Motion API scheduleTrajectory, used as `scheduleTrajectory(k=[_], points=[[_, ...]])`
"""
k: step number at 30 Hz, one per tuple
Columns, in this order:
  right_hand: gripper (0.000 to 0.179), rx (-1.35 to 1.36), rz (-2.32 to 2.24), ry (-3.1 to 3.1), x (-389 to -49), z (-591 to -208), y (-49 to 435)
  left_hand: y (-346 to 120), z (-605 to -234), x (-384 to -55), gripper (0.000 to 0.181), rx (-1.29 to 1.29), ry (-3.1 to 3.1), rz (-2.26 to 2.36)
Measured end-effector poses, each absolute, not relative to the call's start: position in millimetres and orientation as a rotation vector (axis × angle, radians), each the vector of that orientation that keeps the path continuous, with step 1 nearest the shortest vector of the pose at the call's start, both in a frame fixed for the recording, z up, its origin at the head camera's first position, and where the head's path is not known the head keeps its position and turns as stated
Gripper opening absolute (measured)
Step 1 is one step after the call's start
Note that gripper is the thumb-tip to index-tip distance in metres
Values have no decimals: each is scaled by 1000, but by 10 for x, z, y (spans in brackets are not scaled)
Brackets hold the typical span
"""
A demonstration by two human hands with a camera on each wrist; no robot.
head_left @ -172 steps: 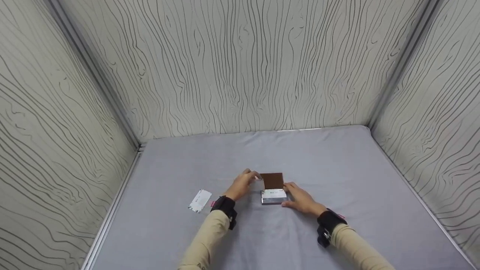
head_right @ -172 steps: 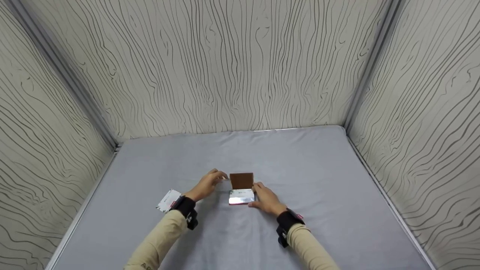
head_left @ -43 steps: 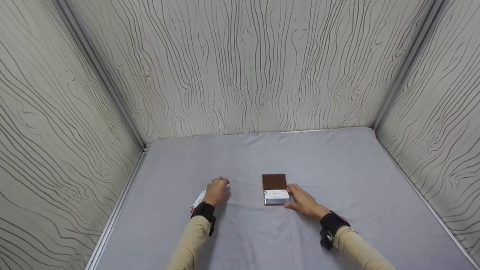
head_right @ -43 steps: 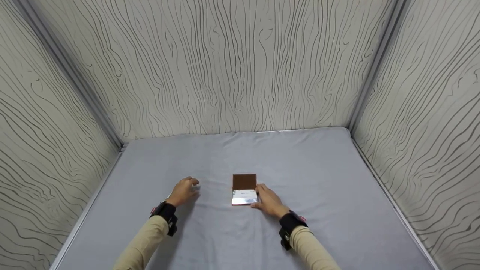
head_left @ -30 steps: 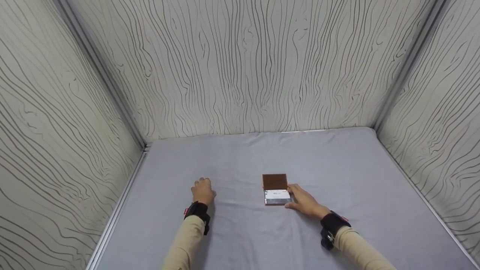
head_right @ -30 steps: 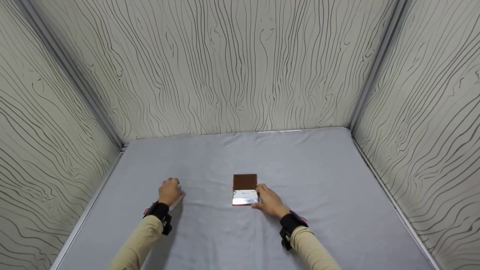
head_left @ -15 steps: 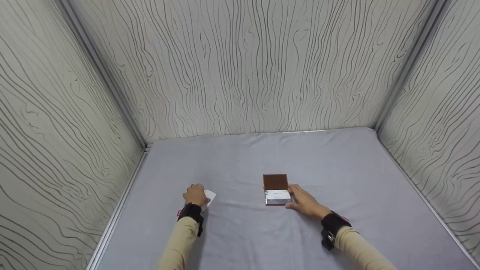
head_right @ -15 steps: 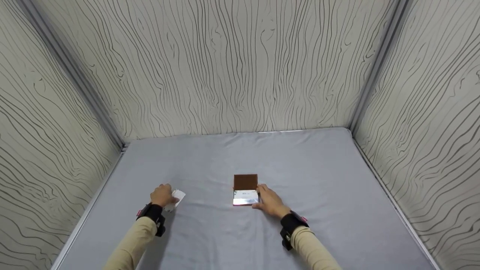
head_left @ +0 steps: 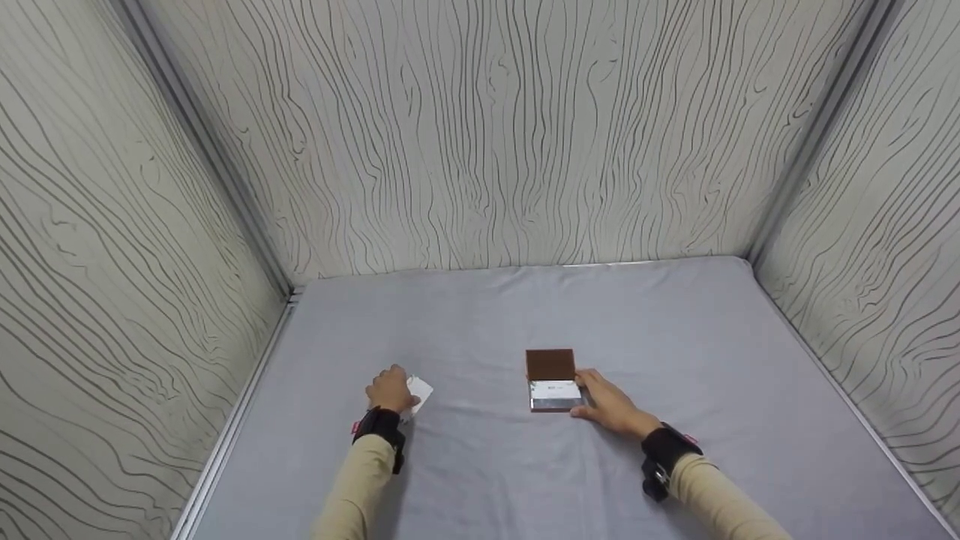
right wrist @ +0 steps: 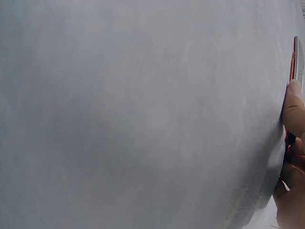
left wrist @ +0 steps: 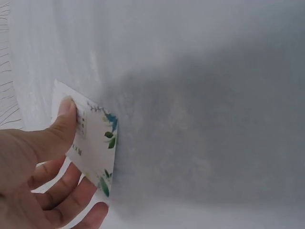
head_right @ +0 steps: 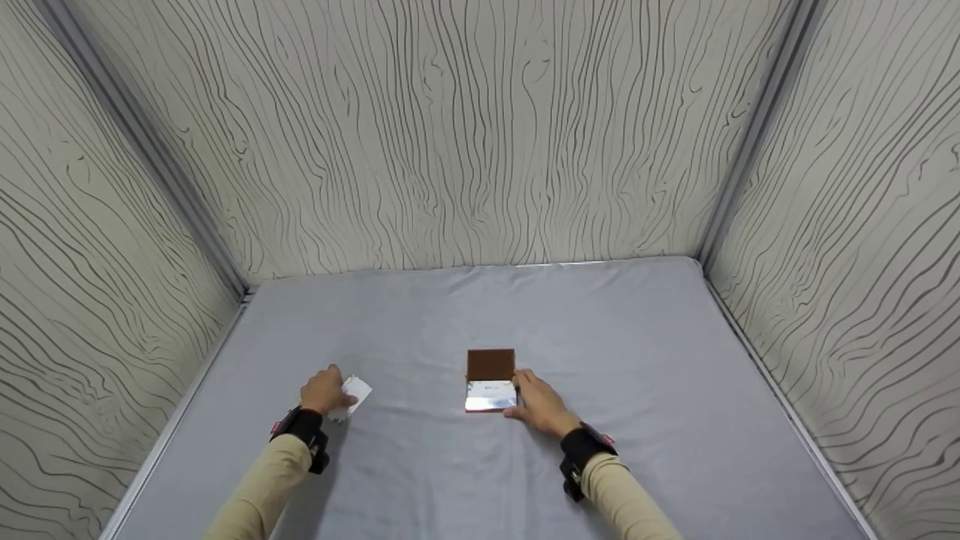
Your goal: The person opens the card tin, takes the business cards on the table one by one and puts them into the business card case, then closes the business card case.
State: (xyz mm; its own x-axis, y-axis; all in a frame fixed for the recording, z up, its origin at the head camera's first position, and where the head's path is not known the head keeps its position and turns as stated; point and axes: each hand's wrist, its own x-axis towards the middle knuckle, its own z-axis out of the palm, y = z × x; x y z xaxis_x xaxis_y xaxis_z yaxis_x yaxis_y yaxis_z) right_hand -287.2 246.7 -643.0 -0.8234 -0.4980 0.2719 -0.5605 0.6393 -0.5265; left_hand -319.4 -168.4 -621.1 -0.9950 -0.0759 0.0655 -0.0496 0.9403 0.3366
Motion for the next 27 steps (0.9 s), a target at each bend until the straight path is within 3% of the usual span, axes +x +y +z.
scheduleTrajectory(k=[4, 11, 27], points=[[64, 897, 937, -2738, -2870, -6435, 2466, -1677, -6201, -3198, 45, 55, -2981, -526], [67, 942, 912, -2713, -2868, -6445, 2465, -1647, -6219, -3218, 1, 5, -2843, -518], [58, 903, 938, -2705, -2855, -6451, 2446, -1414, -6146, -3321, 8, -164, -2644, -557]])
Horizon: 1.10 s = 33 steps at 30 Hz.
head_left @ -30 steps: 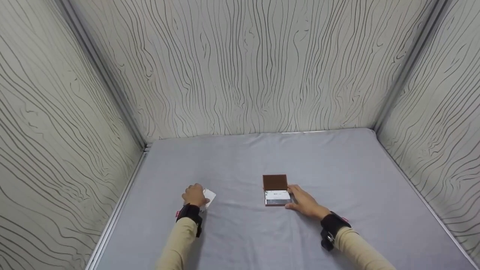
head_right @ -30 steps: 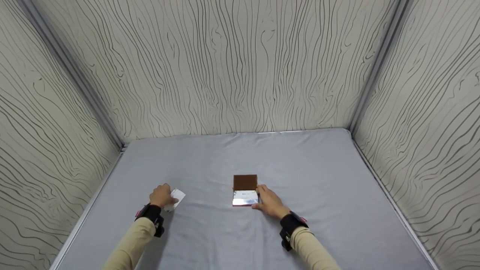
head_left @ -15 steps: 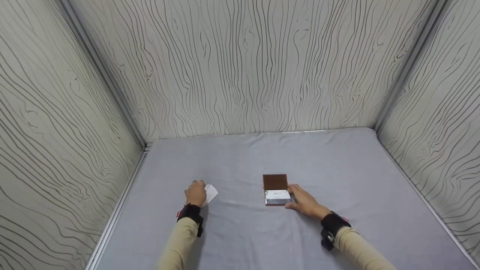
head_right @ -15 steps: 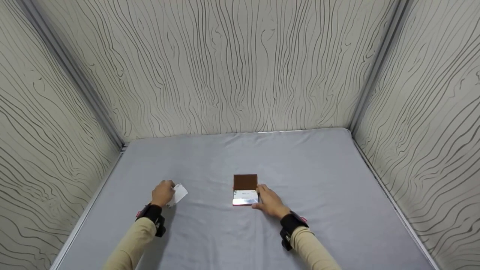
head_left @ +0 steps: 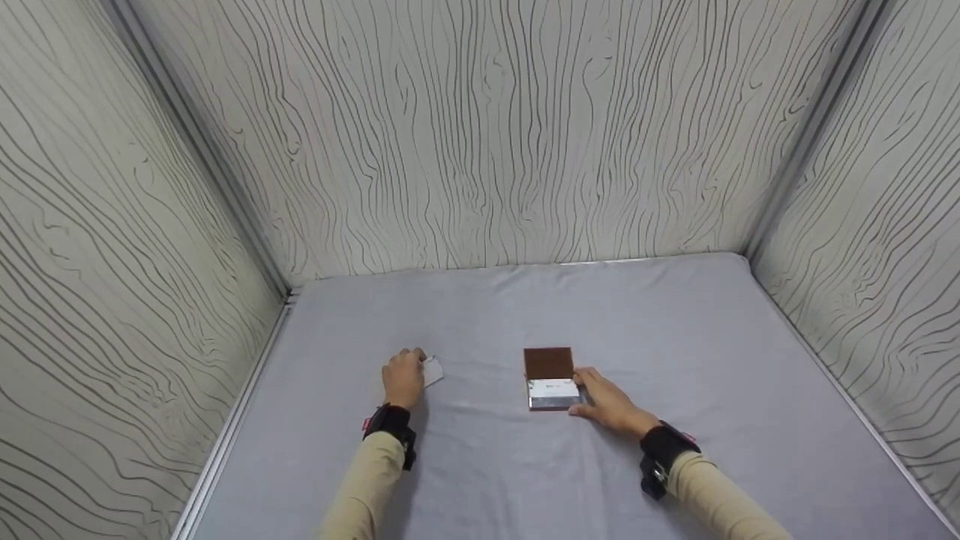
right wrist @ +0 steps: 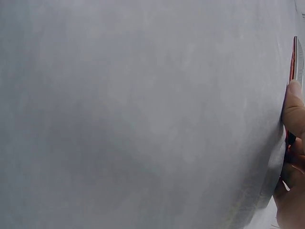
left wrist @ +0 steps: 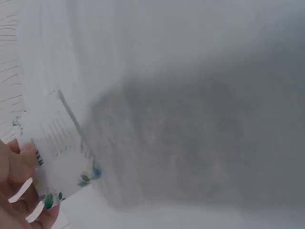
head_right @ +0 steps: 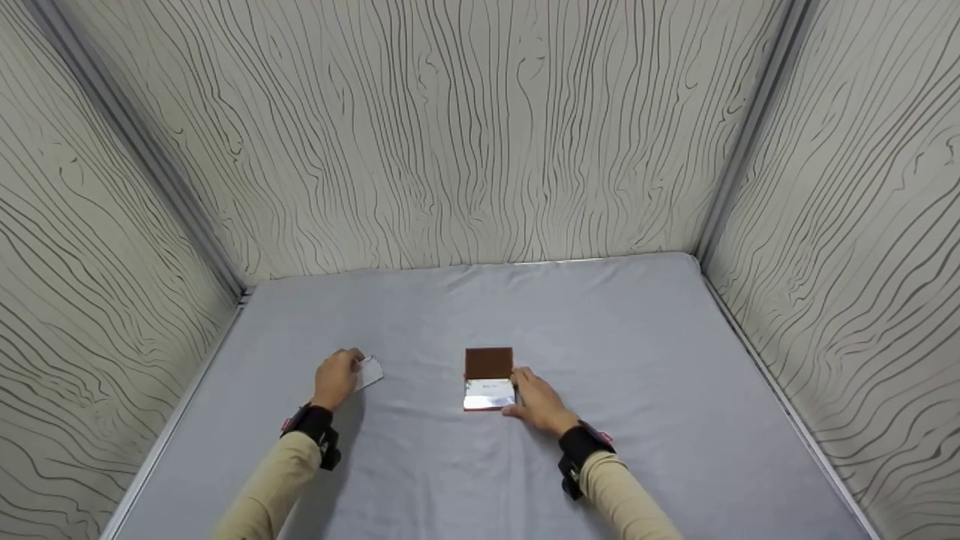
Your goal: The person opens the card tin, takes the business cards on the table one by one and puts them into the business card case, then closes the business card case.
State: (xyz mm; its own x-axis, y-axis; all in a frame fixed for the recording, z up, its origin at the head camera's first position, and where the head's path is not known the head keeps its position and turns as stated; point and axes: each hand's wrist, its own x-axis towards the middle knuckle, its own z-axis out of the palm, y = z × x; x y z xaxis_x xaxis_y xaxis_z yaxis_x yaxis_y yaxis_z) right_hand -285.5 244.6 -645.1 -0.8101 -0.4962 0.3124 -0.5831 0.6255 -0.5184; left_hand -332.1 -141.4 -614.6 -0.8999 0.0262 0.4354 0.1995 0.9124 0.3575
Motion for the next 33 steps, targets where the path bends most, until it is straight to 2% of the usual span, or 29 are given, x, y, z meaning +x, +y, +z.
scheduleTrajectory(k=[6, 33], points=[[54, 859, 986, -2758, -2856, -6446, 2441, -1244, -6098, -3351, 10, -216, -2606, -571], [67, 829, 966, -2789, -2835, -6410, 2439, -525, -6043, -3361, 25, -519, -2541, -708]])
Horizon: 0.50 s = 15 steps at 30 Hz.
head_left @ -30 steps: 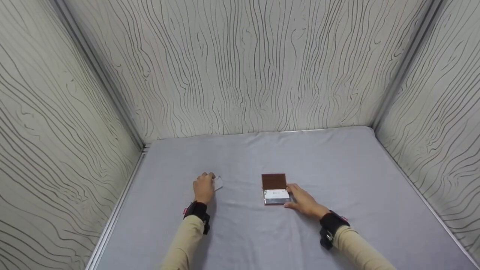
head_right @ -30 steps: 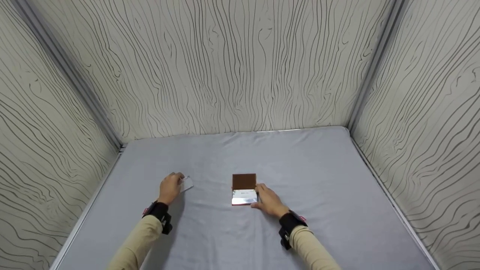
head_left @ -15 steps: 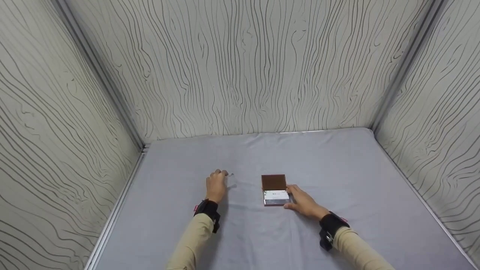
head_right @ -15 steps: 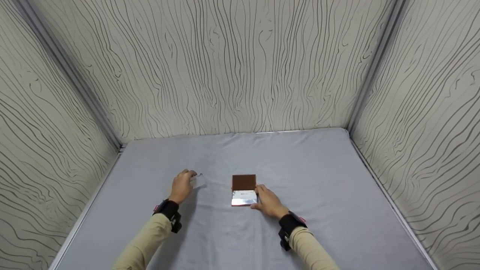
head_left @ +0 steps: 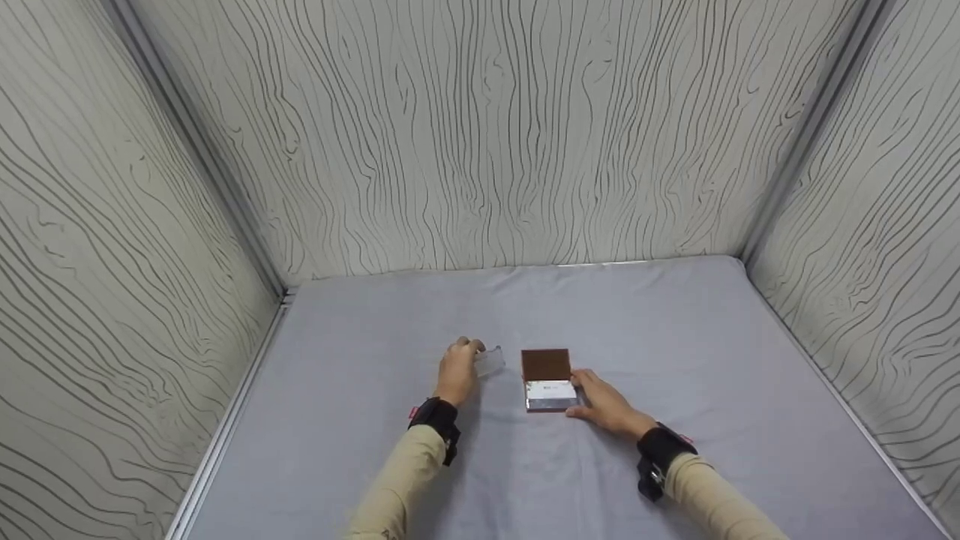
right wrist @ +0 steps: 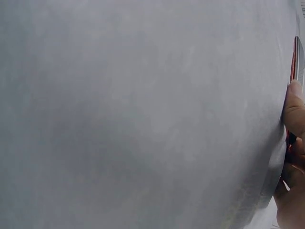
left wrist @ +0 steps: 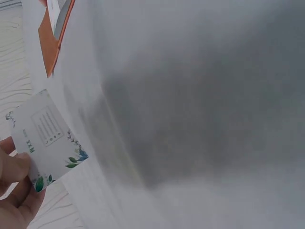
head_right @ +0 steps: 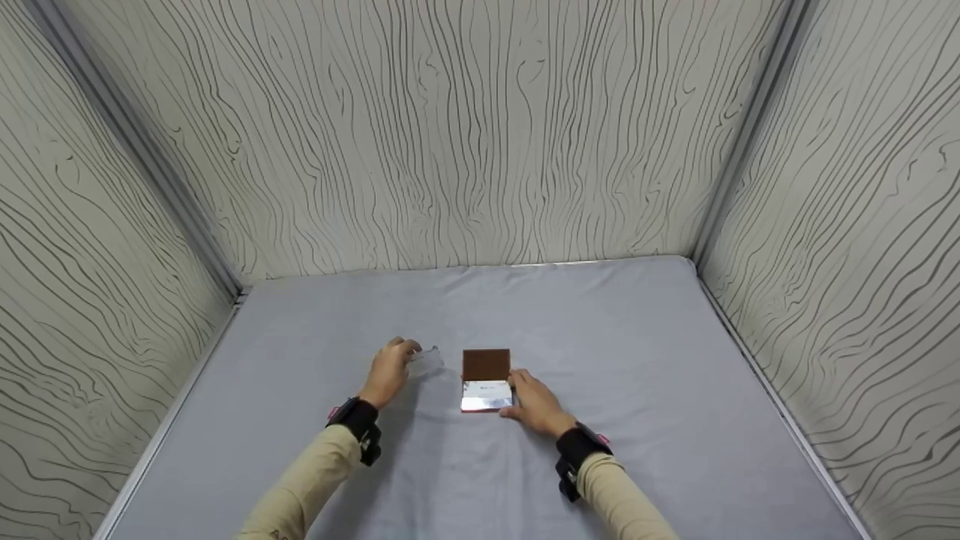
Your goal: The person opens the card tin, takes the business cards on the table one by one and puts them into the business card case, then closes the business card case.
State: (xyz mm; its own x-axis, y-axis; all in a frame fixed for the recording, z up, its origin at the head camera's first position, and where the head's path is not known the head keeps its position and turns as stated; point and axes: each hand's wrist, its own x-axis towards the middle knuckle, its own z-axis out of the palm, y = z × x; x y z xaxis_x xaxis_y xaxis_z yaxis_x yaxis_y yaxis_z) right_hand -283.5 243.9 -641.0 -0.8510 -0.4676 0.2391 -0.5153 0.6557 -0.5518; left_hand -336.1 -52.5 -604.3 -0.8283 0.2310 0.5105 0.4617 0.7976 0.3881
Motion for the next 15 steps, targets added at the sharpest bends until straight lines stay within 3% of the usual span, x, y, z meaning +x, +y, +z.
scheduleTrajectory(k=[15], points=[[63, 916, 902, -2722, -2862, -6459, 2459, -229, -6036, -3361, 14, -702, -2380, -656]])
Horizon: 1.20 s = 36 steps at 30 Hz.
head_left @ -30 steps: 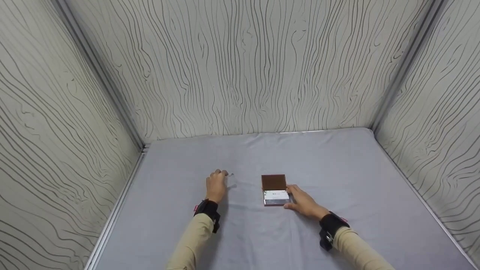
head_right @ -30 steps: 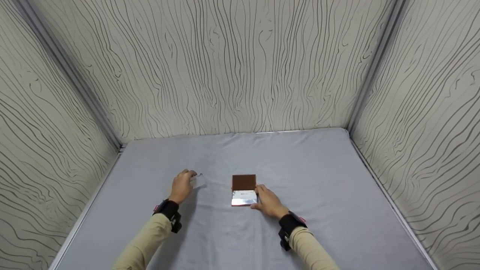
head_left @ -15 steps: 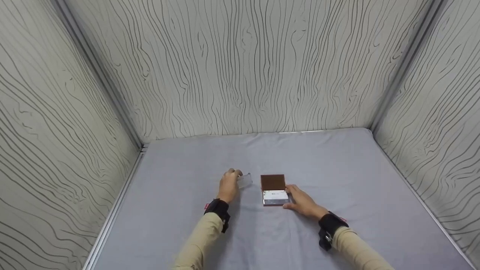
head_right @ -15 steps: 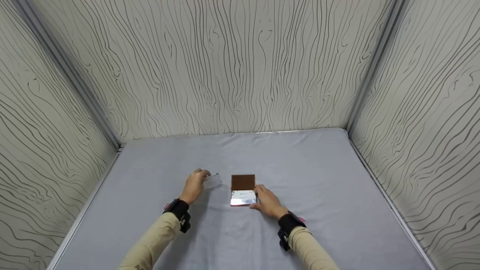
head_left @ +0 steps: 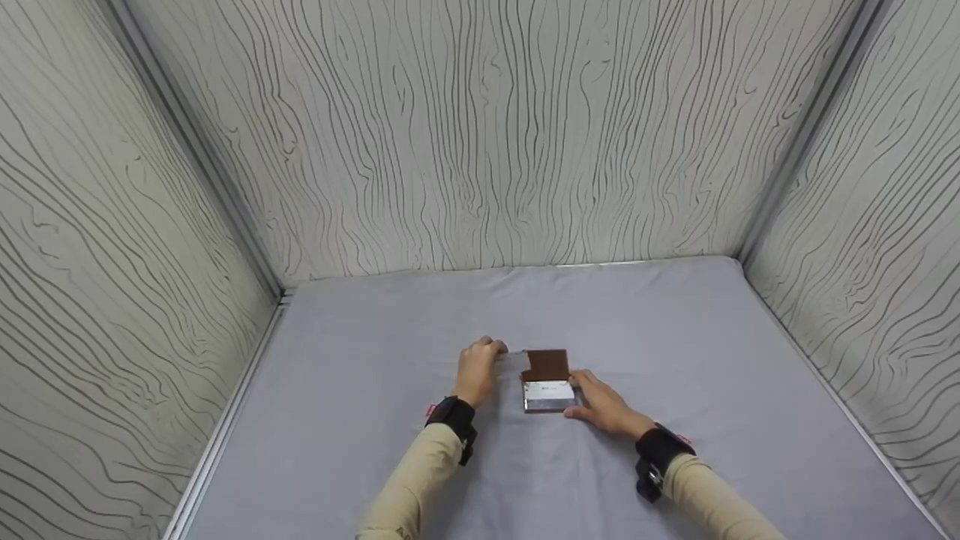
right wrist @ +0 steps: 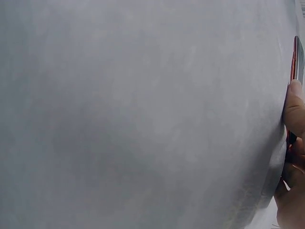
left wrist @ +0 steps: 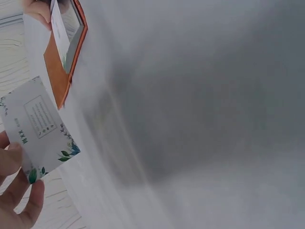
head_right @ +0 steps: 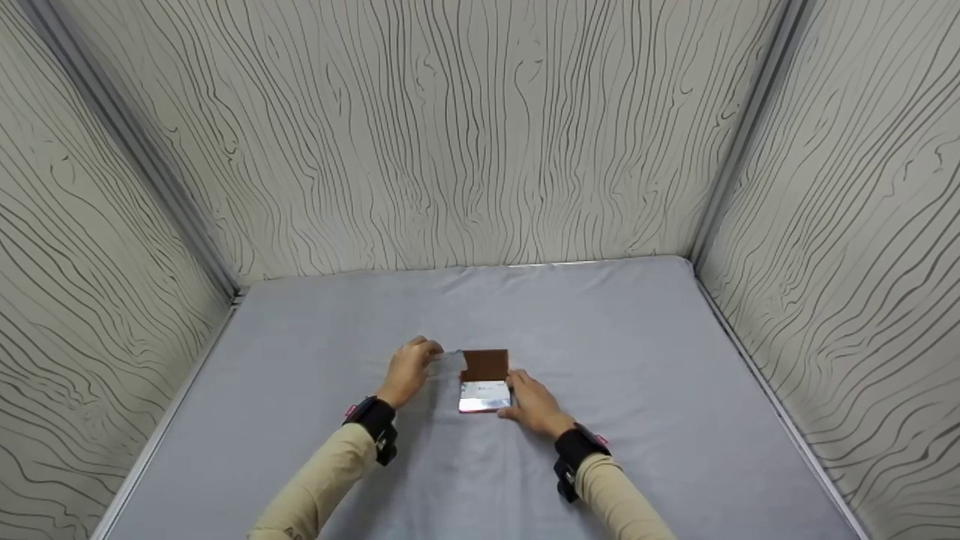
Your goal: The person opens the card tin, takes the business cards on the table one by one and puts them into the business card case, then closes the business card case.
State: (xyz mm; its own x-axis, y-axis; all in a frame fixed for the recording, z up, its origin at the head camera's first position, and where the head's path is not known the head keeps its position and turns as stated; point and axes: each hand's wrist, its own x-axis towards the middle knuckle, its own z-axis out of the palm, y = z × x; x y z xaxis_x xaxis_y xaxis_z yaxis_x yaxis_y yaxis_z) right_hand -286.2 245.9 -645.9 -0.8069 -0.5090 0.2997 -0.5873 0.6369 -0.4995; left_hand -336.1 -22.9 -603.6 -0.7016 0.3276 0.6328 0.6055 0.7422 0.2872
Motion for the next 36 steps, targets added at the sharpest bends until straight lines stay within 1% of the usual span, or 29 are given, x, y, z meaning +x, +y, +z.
scheduleTrajectory(k=[3, 10, 15, 21, 28, 36], points=[[61, 908, 913, -2720, -2853, -6451, 2451, -132, -6014, -3336, 15, -699, -2422, -646], [65, 866, 935, -2760, -2857, -6447, 2444, 31, -6021, -3298, 13, -734, -2453, -684], [66, 880, 924, -2730, -2844, -6448, 2452, 102, -6015, -3278, 10, -811, -2470, -738], [62, 874, 942, -2738, -2849, -6453, 2450, 109, -6016, -3246, 7, -898, -2476, -752], [67, 867, 937, -2737, -2855, -6463, 2463, 107, -6019, -3241, 8, -940, -2569, -784], [68, 877, 949, -2744, -2850, -6456, 2458, 157, -6060, -3250, 9, -961, -2581, -826]])
